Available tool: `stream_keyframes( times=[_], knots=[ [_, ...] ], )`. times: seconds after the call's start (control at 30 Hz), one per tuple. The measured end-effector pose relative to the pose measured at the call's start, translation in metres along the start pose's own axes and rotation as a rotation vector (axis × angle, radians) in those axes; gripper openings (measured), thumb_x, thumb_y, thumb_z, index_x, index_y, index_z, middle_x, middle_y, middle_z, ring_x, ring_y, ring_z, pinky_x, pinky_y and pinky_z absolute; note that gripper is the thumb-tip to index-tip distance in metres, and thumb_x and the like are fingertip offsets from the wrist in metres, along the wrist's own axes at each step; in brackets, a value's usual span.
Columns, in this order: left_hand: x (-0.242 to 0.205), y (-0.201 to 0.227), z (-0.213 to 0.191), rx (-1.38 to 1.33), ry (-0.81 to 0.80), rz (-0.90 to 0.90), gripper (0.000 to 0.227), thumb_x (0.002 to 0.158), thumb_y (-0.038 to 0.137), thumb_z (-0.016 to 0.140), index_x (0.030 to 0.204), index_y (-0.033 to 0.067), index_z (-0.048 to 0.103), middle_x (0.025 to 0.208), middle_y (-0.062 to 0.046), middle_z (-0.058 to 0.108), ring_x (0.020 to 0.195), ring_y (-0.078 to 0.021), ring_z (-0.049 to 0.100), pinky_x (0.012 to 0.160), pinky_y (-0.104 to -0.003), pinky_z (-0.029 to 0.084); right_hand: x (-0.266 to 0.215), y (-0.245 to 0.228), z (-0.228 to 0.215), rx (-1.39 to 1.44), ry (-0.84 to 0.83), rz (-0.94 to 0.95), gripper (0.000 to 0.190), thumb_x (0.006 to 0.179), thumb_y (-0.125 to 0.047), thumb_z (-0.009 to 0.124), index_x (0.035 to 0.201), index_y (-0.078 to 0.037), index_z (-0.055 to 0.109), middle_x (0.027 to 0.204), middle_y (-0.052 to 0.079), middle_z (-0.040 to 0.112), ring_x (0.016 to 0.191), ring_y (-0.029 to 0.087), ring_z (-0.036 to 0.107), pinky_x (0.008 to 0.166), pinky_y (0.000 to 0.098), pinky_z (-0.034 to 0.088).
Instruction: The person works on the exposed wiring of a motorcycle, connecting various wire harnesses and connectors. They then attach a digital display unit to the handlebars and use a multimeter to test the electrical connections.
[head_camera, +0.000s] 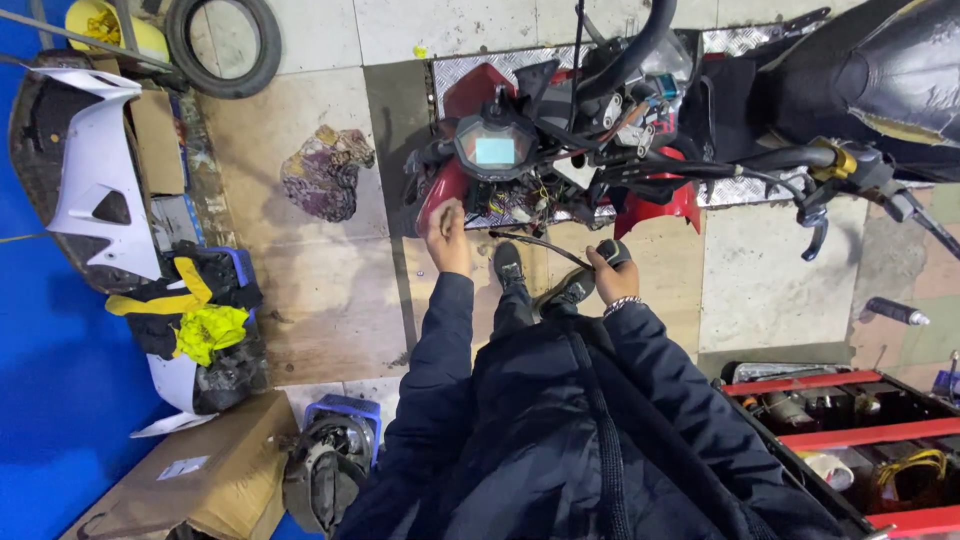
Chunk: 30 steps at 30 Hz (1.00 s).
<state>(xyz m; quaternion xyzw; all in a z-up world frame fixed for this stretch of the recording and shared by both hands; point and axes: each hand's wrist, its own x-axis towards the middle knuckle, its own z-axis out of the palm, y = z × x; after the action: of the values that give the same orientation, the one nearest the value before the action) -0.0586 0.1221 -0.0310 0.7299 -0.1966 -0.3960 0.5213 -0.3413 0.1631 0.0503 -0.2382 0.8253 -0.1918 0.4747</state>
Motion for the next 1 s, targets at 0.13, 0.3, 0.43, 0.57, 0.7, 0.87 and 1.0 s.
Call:
stream_keyframes(
  times=[0.13, 0.3, 0.43, 0.57, 0.7, 0.87, 1.0],
  knots=[
    [-0.018, -0.029, -0.009, 0.154, -0.049, -0.086, 0.022, 0.09, 0.03, 0.078, 0.111, 0.0244, 0.075, 0.112, -0.009, 0.074, 0.114, -0.0274, 0.067, 0.101, -0.039, 0.053, 0.061, 0.074, -0.002, -0.023, 0.043, 0.084, 0.05, 0.08, -0.042, 0.088, 0.118, -0.012, 0.074, 0.104, 0.014, 0.076, 0.097, 0.024, 0.073, 0.082, 0.0362, 0.061],
    [-0.036, -0.066, -0.015, 0.289, -0.155, -0.228, 0.021, 0.084, 0.034, 0.082, 0.103, 0.028, 0.076, 0.111, -0.002, 0.075, 0.115, -0.0206, 0.067, 0.098, -0.035, 0.053, 0.086, 0.128, 0.005, 0.221, 0.068, 0.252, 0.061, 0.074, -0.023, 0.094, 0.127, -0.009, 0.066, 0.105, 0.023, 0.072, 0.087, 0.036, 0.075, 0.069, 0.0434, 0.067],
    [-0.046, -0.078, -0.027, 0.273, -0.178, -0.298, 0.021, 0.083, 0.035, 0.084, 0.1, 0.027, 0.074, 0.106, 0.001, 0.075, 0.107, -0.0189, 0.07, 0.095, -0.034, 0.055, 0.061, 0.129, -0.007, 0.368, 0.124, 0.343, 0.061, 0.075, -0.013, 0.092, 0.124, 0.006, 0.062, 0.108, 0.032, 0.067, 0.092, 0.042, 0.073, 0.072, 0.0549, 0.066],
    [-0.07, -0.073, -0.04, 0.232, -0.236, -0.3, 0.024, 0.088, 0.032, 0.079, 0.107, 0.0182, 0.074, 0.114, -0.011, 0.072, 0.115, -0.0283, 0.067, 0.096, -0.041, 0.056, 0.027, 0.114, -0.021, 0.355, 0.054, 0.365, 0.062, 0.082, -0.016, 0.087, 0.128, 0.011, 0.055, 0.117, 0.031, 0.064, 0.108, 0.042, 0.069, 0.083, 0.0544, 0.065],
    [-0.101, -0.076, -0.034, 0.391, -0.331, -0.316, 0.027, 0.086, 0.038, 0.078, 0.108, 0.0234, 0.074, 0.116, -0.008, 0.072, 0.118, -0.0279, 0.065, 0.101, -0.042, 0.054, 0.004, 0.095, -0.03, 0.391, -0.063, 0.357, 0.049, 0.093, -0.017, 0.077, 0.127, 0.013, 0.057, 0.121, 0.032, 0.064, 0.116, 0.042, 0.066, 0.089, 0.0534, 0.062],
    [-0.153, -0.08, -0.009, 0.474, -0.467, -0.343, 0.027, 0.084, 0.044, 0.077, 0.108, 0.032, 0.076, 0.115, -0.002, 0.073, 0.118, -0.0248, 0.065, 0.103, -0.039, 0.053, 0.06, 0.154, -0.028, 0.478, -0.131, 0.406, 0.051, 0.084, -0.019, 0.083, 0.12, 0.01, 0.061, 0.102, 0.021, 0.068, 0.099, 0.034, 0.073, 0.083, 0.0523, 0.063],
    [-0.196, -0.074, -0.005, 0.599, -0.534, -0.343, 0.029, 0.083, 0.042, 0.077, 0.11, 0.0296, 0.077, 0.119, -0.009, 0.073, 0.12, -0.03, 0.065, 0.105, -0.04, 0.054, 0.088, 0.174, -0.028, 0.478, -0.212, 0.437, 0.053, 0.081, -0.023, 0.084, 0.119, 0.007, 0.062, 0.099, 0.017, 0.068, 0.094, 0.031, 0.073, 0.082, 0.0532, 0.061]
  ],
)
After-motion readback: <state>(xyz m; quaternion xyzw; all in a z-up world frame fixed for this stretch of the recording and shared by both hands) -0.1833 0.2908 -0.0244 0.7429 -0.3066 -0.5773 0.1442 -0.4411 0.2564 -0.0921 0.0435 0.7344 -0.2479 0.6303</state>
